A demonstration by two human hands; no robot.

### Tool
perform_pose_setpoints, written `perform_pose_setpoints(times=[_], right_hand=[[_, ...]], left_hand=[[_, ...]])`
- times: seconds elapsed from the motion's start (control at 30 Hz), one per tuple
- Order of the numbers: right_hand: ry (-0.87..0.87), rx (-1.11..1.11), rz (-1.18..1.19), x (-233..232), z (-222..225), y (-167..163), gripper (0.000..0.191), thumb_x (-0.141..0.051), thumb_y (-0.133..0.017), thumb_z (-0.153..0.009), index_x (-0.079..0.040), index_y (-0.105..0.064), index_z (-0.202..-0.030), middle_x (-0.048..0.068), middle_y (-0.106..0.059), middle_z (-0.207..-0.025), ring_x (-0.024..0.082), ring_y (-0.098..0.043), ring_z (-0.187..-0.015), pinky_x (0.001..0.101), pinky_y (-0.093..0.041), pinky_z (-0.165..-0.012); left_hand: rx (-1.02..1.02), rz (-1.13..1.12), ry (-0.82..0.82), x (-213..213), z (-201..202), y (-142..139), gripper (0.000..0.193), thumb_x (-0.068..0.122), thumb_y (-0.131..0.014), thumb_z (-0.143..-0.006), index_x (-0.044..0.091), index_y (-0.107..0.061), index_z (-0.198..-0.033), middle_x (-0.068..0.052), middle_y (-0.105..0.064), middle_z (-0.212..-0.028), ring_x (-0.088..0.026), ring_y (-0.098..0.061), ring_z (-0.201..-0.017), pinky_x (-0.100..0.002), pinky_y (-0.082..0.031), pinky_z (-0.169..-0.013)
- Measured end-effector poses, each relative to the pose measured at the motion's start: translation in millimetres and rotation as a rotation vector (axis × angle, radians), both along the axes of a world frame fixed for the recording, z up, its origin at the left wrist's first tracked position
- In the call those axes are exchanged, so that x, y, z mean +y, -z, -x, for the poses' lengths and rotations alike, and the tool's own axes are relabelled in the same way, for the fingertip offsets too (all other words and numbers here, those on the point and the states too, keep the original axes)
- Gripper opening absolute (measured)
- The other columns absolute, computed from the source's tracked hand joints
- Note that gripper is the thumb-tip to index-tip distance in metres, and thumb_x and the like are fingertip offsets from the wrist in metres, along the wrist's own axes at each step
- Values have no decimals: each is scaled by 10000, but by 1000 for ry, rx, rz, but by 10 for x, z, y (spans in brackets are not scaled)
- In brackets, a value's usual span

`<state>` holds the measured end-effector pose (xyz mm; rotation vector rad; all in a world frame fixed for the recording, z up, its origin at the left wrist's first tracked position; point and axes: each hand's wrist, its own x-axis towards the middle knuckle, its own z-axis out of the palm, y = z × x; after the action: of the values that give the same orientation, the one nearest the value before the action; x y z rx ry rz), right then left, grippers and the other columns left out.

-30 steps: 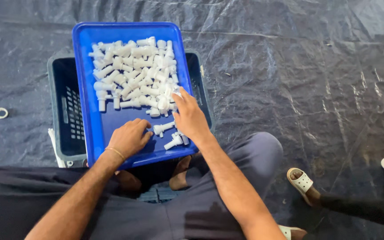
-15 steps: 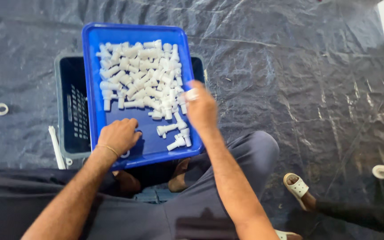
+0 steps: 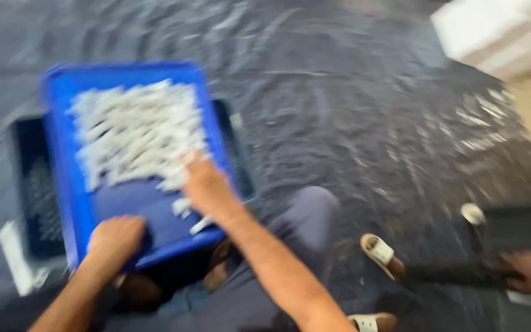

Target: The person sits on the floor and assembles small white plastic components by hand. They pick up a cylindrical piece and a ring, fit them together, and place the assembled unit into a blue tray. This process is repeated continuously.

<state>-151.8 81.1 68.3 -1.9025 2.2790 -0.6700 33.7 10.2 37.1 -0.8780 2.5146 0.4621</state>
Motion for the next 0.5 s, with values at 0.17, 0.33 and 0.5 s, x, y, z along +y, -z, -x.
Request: perform_pose_setpoints(times=[0.17,0.33,0.5], right_hand=[[15,28,-25,23,-41,164,232,-99,-611,-938,-35,-643,-1159,213,-593,-1147,394,-661,-1022,476,-569,-787],[21,-235,67,47,-46,302,220,-237,-742,-812,-69,-636,-905,122,-655,-965,341,-691,-881,453,-565,-739],[-74,-562,205,179,-170,403,352,-311,-791,-877,-67,-587,-1029,53,-672,-946,201,-711,-876,308,-576,-777]], left_hand=[[132,-6,-52,-140,7,82,251,264,-668,-832,148,-684,-1054,-101,-764,-1050,-312,-728,-1037,-441,-580,-903],[403,-241,-395,-272,180,339,295,224,-709,-882,47,-697,-1116,-159,-770,-984,-308,-748,-980,-419,-588,-903],[856,-863,-795,-287,316,412,330,52,-719,-943,-141,-644,-1199,-242,-767,-952,-336,-749,-958,-428,-579,-898]])
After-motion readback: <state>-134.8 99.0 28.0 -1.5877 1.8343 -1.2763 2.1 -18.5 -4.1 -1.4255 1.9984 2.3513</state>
